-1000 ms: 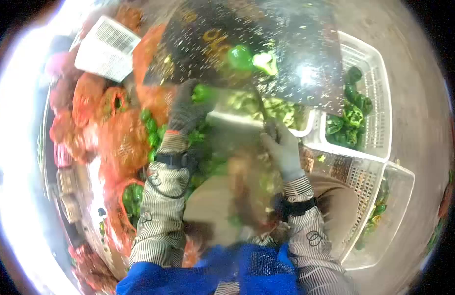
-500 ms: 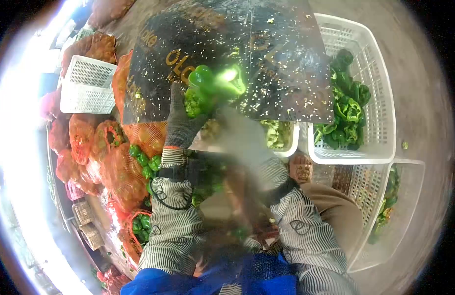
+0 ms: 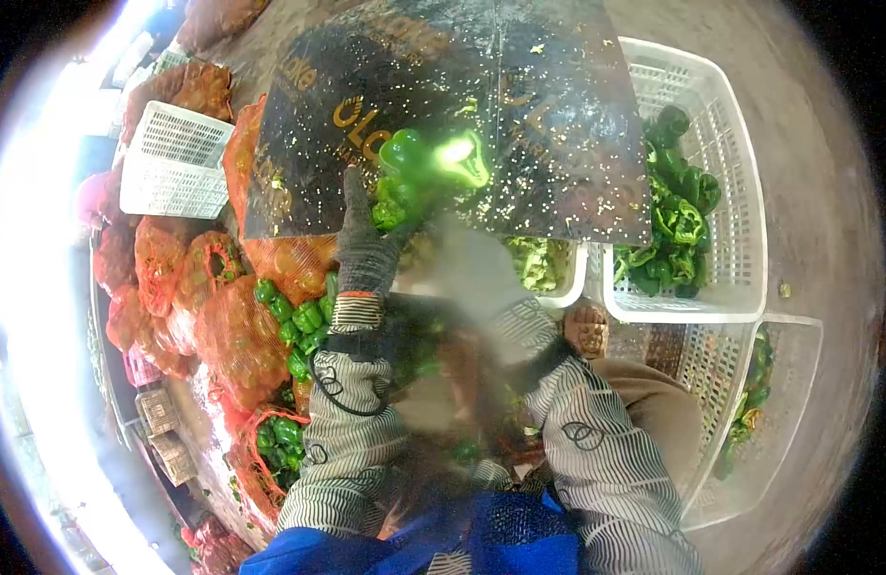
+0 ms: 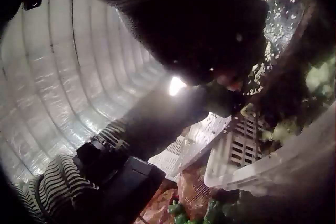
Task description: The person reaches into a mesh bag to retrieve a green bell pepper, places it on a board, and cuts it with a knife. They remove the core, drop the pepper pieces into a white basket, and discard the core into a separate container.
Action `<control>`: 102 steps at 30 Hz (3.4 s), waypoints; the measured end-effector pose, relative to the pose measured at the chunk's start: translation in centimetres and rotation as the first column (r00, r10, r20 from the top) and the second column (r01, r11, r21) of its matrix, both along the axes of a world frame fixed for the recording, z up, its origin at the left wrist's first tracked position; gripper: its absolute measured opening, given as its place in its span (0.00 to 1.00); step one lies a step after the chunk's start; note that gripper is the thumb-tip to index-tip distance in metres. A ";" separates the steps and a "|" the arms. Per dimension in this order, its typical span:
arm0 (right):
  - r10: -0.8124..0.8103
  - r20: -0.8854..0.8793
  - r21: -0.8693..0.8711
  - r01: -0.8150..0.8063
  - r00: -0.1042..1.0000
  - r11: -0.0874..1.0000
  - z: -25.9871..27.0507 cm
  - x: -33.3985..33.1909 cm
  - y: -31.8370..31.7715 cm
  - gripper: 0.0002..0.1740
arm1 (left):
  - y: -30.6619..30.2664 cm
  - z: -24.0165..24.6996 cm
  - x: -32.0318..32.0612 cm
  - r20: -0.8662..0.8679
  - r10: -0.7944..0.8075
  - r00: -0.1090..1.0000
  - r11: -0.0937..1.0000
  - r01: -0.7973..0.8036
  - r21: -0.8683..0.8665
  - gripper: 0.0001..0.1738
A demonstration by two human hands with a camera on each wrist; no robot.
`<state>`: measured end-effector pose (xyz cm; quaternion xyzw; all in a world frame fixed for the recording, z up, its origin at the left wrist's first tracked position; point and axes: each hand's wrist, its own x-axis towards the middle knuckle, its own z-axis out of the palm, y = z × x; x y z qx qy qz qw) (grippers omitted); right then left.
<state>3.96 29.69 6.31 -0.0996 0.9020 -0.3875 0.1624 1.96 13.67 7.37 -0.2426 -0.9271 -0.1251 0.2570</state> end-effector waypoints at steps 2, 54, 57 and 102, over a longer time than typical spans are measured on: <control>0.005 -0.028 -0.002 -0.005 1.000 1.000 0.0 -0.3 -0.4 0.19 | -0.3 -0.7 0.2 0.086 0.019 0.996 1.000 -0.021 0.014 0.61; 0.029 -0.461 -0.351 -0.213 0.887 0.912 13.5 2.5 10.1 0.22 | 5.2 5.9 6.4 0.126 -0.714 0.689 -0.273 -0.440 0.856 0.37; 0.132 -0.452 -0.272 -0.277 0.882 0.922 10.9 3.7 6.5 0.21 | 6.0 5.8 6.1 0.137 -0.739 0.660 -0.183 -0.392 0.901 0.36; 0.053 0.076 -0.618 0.005 0.996 0.786 8.7 2.5 5.6 0.16 | 5.1 4.2 6.8 0.227 0.024 0.974 0.744 -0.169 0.646 0.47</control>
